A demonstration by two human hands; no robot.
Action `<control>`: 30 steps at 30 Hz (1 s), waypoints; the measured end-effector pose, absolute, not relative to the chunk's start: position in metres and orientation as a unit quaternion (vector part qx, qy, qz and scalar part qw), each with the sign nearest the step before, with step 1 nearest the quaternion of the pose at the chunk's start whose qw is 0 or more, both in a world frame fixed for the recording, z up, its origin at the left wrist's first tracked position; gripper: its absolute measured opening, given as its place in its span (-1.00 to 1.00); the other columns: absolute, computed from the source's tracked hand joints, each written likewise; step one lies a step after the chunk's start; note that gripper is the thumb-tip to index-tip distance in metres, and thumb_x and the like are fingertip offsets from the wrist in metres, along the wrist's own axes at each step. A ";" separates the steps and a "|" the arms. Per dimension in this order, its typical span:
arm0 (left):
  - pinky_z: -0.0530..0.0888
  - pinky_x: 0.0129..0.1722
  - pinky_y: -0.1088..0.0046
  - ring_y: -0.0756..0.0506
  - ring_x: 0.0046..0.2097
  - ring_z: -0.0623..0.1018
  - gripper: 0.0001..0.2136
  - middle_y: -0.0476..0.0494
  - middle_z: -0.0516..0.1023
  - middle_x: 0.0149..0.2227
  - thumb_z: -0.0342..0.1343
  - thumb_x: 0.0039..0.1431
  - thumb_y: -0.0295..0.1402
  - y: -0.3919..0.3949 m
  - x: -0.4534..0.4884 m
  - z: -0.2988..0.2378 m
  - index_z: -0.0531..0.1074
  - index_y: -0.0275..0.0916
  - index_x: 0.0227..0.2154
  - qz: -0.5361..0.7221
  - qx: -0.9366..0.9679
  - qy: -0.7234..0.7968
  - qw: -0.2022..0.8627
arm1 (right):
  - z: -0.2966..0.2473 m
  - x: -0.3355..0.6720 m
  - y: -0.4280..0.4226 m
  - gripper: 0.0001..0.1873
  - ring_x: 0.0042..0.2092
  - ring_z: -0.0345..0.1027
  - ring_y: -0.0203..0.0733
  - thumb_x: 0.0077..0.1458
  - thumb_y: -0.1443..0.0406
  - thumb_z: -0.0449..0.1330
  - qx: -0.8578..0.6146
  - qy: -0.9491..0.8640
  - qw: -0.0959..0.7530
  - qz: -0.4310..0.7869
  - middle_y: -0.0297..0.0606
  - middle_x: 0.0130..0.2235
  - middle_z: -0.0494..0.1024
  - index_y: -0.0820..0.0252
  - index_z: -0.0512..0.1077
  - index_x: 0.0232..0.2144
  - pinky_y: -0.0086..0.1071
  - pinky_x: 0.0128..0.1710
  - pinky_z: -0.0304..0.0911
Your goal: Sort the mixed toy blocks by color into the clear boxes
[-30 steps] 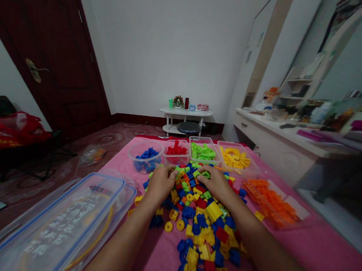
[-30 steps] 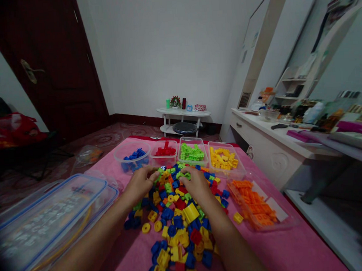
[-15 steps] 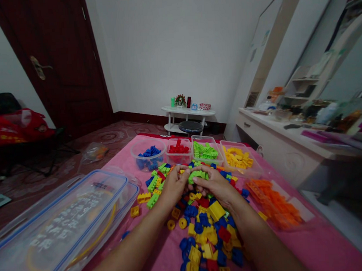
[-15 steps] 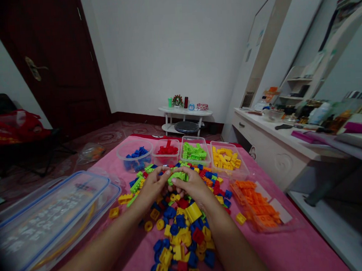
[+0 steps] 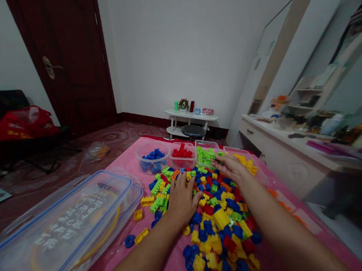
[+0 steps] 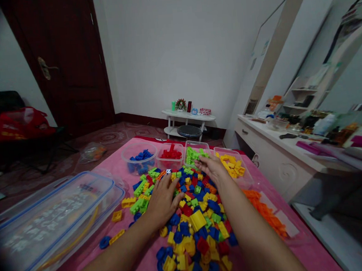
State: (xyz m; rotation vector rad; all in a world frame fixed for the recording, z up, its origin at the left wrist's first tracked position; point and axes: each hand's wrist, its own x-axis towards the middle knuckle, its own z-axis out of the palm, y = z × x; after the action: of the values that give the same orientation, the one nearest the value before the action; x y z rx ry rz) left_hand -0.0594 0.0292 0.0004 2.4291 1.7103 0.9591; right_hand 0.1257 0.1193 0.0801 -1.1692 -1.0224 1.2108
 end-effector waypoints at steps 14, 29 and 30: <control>0.19 0.14 0.05 -0.25 0.14 0.27 -0.58 -0.29 0.29 0.09 0.00 0.16 -0.11 0.030 -0.061 0.003 0.32 -0.21 0.02 0.318 0.776 0.544 0.011 | 0.073 0.108 0.117 -0.77 -0.30 0.41 -0.18 -0.24 0.37 0.26 -0.561 -0.642 0.408 0.326 -0.24 -0.35 0.57 0.24 0.52 -0.39 -0.32 -0.21 0.31; 0.30 -0.24 0.38 -0.12 -0.26 0.44 -0.63 -0.15 0.45 -0.39 -0.07 0.19 -0.07 0.026 -0.064 0.019 0.45 -0.25 -0.48 0.361 0.757 0.540 0.074 | 0.034 0.099 0.071 -0.74 -0.36 0.36 -0.26 -0.14 0.39 0.14 -0.525 -0.746 0.290 0.288 -0.29 -0.40 0.51 0.24 0.50 -0.32 -0.44 -0.38 0.23; 0.29 -0.28 0.41 -0.09 -0.31 0.44 -0.59 -0.15 0.45 -0.43 -0.11 0.21 -0.08 0.026 -0.064 0.021 0.44 -0.25 -0.54 0.355 0.759 0.539 0.085 | 0.037 0.099 0.069 -0.77 -0.42 0.31 -0.29 -0.14 0.40 0.12 -0.515 -0.749 0.284 0.305 -0.32 -0.46 0.49 0.25 0.51 -0.36 -0.47 -0.45 0.18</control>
State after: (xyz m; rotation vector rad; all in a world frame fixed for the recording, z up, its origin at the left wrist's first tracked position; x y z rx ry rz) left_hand -0.0644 0.0265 0.0207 2.2640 1.6060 1.0583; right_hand 0.0991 0.0690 0.0372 -1.3770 -2.0041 0.8160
